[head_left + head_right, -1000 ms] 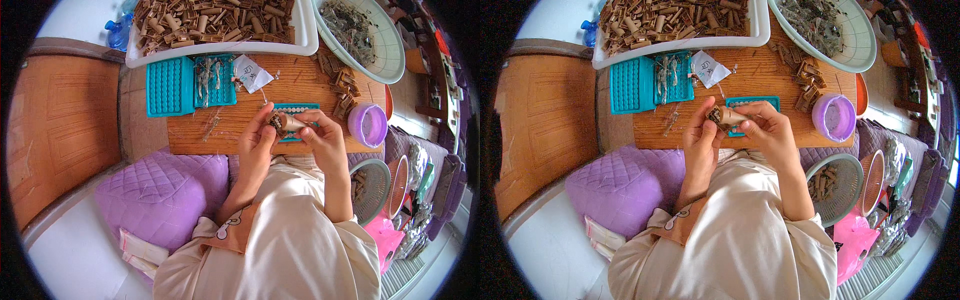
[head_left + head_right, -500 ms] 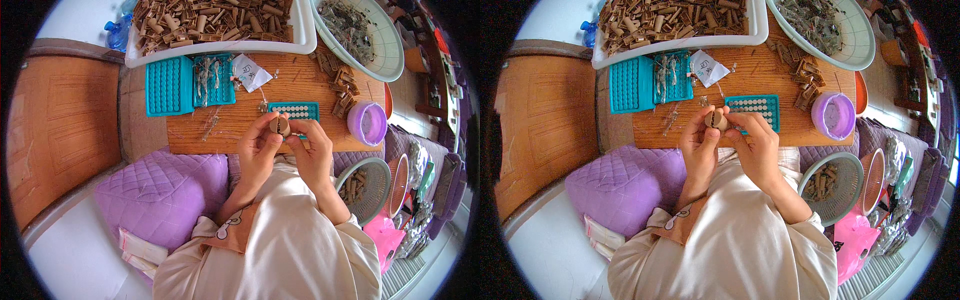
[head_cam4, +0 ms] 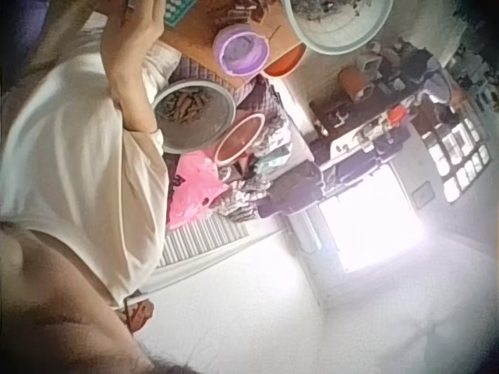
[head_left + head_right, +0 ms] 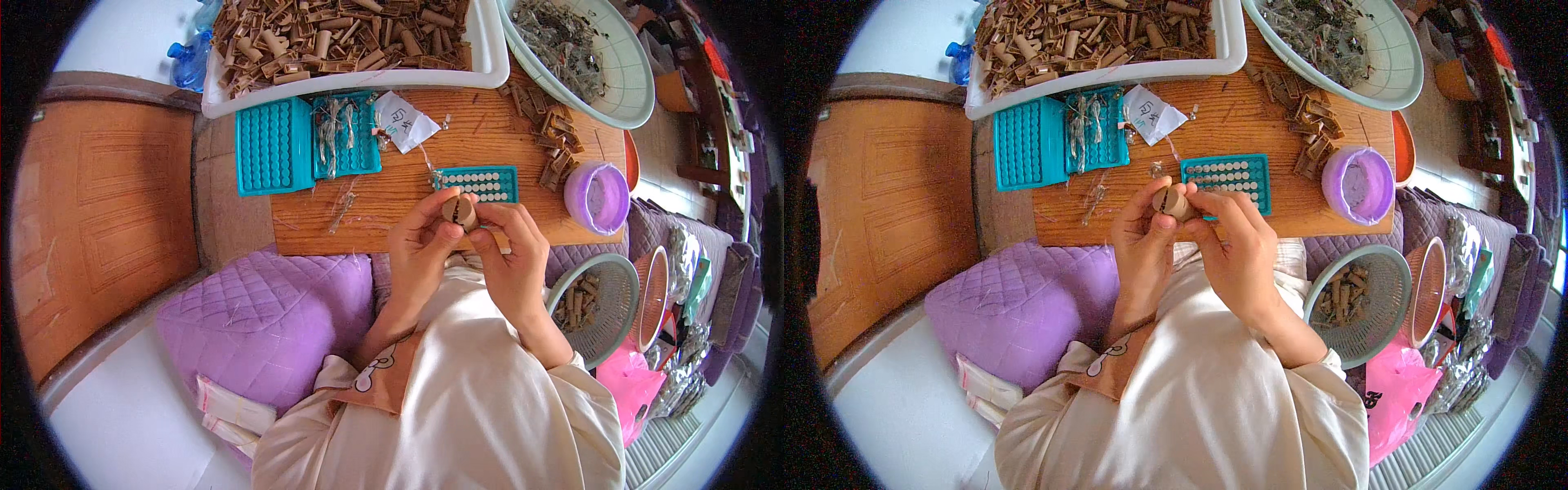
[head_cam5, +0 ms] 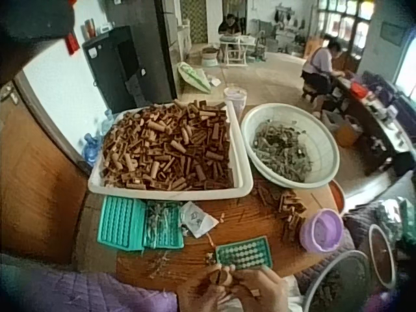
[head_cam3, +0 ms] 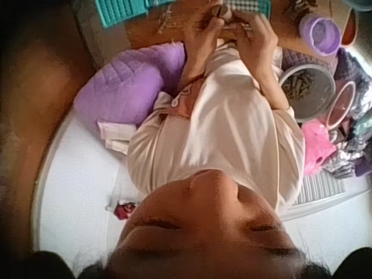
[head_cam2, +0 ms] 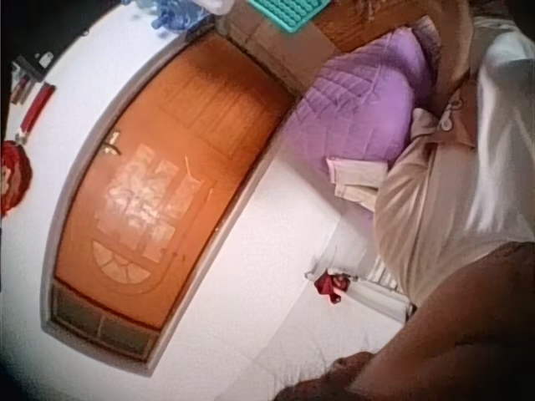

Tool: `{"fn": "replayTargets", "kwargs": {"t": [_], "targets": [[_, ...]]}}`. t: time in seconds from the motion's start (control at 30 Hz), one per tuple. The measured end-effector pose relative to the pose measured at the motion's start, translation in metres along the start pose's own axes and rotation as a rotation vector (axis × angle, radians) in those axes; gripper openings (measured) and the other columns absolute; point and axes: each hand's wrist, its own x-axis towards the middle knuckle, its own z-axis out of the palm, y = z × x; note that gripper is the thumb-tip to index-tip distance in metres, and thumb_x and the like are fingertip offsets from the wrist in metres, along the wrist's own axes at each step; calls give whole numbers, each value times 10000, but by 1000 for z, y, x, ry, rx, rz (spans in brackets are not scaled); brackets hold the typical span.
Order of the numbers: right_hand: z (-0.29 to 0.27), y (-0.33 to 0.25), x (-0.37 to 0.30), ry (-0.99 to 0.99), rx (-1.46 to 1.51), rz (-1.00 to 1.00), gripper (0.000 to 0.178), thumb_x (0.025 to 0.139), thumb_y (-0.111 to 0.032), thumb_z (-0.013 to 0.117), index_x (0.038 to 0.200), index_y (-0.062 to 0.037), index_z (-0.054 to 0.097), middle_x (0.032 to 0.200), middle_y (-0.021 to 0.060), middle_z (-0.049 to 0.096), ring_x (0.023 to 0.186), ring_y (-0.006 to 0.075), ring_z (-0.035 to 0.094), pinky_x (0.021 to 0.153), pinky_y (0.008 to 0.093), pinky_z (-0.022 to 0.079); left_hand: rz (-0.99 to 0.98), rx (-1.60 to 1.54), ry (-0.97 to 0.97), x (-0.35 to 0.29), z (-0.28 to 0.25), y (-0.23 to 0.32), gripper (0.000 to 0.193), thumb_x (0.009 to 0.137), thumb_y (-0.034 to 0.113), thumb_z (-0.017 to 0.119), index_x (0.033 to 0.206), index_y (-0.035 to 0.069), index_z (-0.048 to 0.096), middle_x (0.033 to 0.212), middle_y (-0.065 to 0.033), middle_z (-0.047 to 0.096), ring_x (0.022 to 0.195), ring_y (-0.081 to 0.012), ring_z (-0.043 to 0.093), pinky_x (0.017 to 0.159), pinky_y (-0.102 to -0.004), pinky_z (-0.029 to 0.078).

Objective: The person assembles small plastic parts by hand, placing white inserts and springs into plastic housings.

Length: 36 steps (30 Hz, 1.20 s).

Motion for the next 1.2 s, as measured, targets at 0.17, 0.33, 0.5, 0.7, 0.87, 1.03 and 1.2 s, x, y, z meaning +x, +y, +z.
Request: {"fn": "replayTargets", "kwargs": {"t": [0.17,0.33,0.5,0.7,0.87,1.03,1.2], "targets": [[0,3,1,-30,61,72,198,664,22,606,851,-6,548,798,119,567,722,256,562,638,303,446,22,99,-6,-1,4,3,374,777,64,560,1117,-30,437,1037,-124,534,951,-161,512,844,-273,403],[3,14,-2,-69,201,149,241,644,22,623,861,-7,523,782,127,558,716,254,565,623,312,448,40,200,-5,-5,9,3,393,766,69,579,1118,-33,436,1029,-112,538,933,-151,516,839,-264,396],[8,17,-12,-376,-93,-33,230,724,-121,573,885,16,481,687,166,529,641,312,542,558,361,437,244,315,-41,-7,7,-5,371,804,238,540,1045,-34,466,920,-96,545,921,-181,521,829,-301,391],[15,28,-19,-308,16,-47,271,750,-185,544,912,26,491,673,168,531,614,333,530,535,388,425,12,192,-73,-9,8,-7,373,815,305,511,1003,-13,463,877,-93,524,946,-202,502,852,-321,363],[-18,27,2,-611,-72,154,344,729,-246,579,957,1,503,796,186,555,705,315,547,582,385,428,11,201,-111,-5,2,-20,414,821,332,493,1063,7,412,942,-104,505,977,-198,479,864,-328,353],[-97,67,15,-524,326,157,373,799,-357,512,879,5,550,744,62,551,665,154,528,584,285,418,-8,167,-166,0,-1,-15,409,838,351,449,1074,24,380,958,-106,510,936,-187,497,837,-314,372],[-146,124,36,-90,-371,540,264,810,-221,498,896,19,564,740,81,589,677,171,565,592,288,426,-94,201,-241,-1,-4,-14,473,845,444,363,1064,25,387,701,-15,411,581,-49,334,513,-169,281]]}}
